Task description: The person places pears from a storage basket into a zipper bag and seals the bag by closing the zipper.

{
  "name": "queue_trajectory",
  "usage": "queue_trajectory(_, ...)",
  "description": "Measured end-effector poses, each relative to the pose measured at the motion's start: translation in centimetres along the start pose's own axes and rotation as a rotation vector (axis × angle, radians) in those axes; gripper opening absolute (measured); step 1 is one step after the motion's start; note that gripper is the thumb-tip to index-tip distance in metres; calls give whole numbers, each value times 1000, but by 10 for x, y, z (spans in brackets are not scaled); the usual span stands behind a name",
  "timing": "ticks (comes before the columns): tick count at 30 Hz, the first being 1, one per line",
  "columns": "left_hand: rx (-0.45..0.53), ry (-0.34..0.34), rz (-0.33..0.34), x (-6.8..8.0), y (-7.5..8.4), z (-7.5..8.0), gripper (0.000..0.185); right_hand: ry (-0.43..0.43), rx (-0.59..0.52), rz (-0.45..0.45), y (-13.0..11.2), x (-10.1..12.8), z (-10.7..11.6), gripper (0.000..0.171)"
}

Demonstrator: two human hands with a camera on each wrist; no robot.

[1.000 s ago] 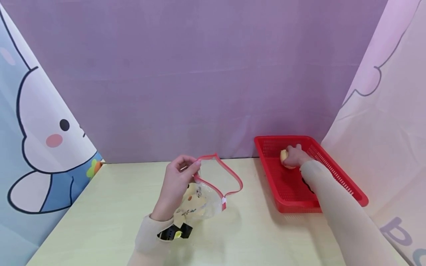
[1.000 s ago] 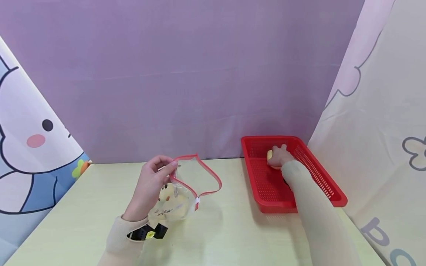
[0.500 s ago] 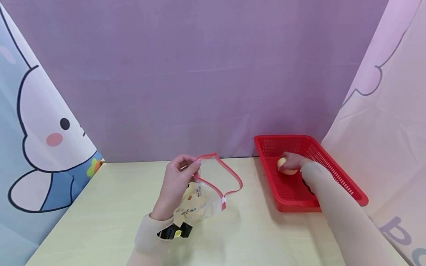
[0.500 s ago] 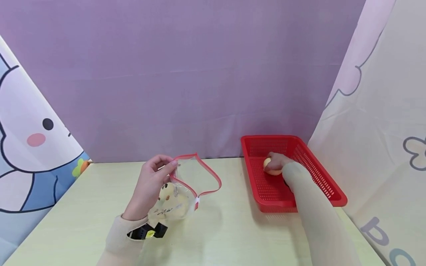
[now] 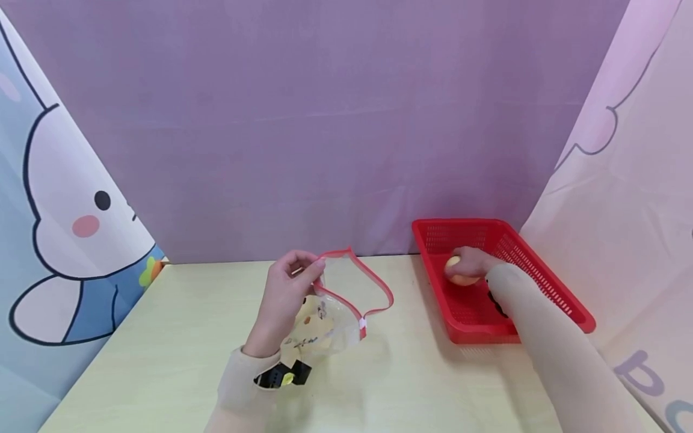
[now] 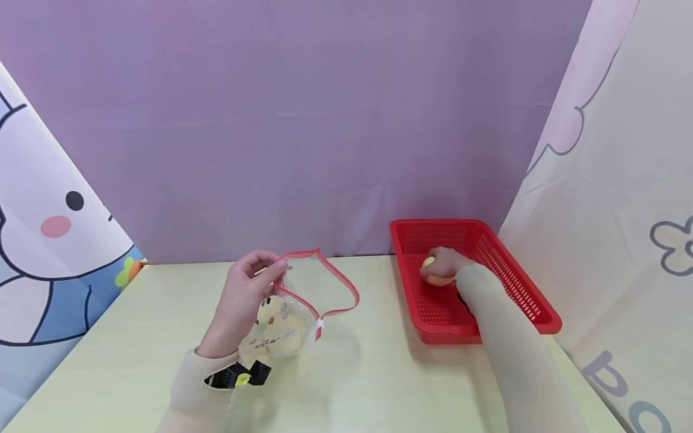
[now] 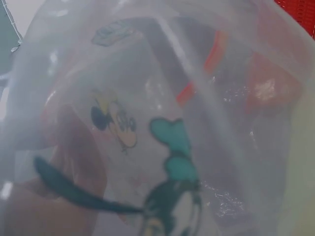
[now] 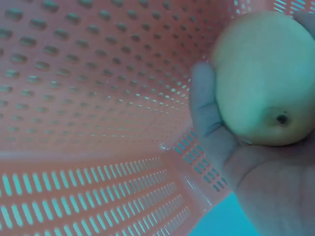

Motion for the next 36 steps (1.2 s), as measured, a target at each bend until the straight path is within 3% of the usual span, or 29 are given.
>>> queue_trajectory(7, 4, -4, 2, -1, 0, 0, 16, 40, -58, -7, -8, 6, 8, 86)
queue_trajectory(14, -19, 1, 8, -1, 1, 1, 15, 98, -33, 68, -16, 2, 9, 71)
queue_trajectory(26, -20, 0, 8, -1, 1, 2, 14, 160, -99, 101, -36, 7, 20, 55)
queue_trajectory(36, -10, -4, -4, -2, 1, 1, 15, 220, -119, 162, -58, 17, 29, 58)
Point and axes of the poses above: each hand's wrist, its own x-axis away from the middle knuckle, its own z-axis out of the back of the hand, y = z × x, the point moved 4 cm from there along -x, towards the middle knuckle, and after that the axes turned 14 degrees about y, right-handed, at the moved point
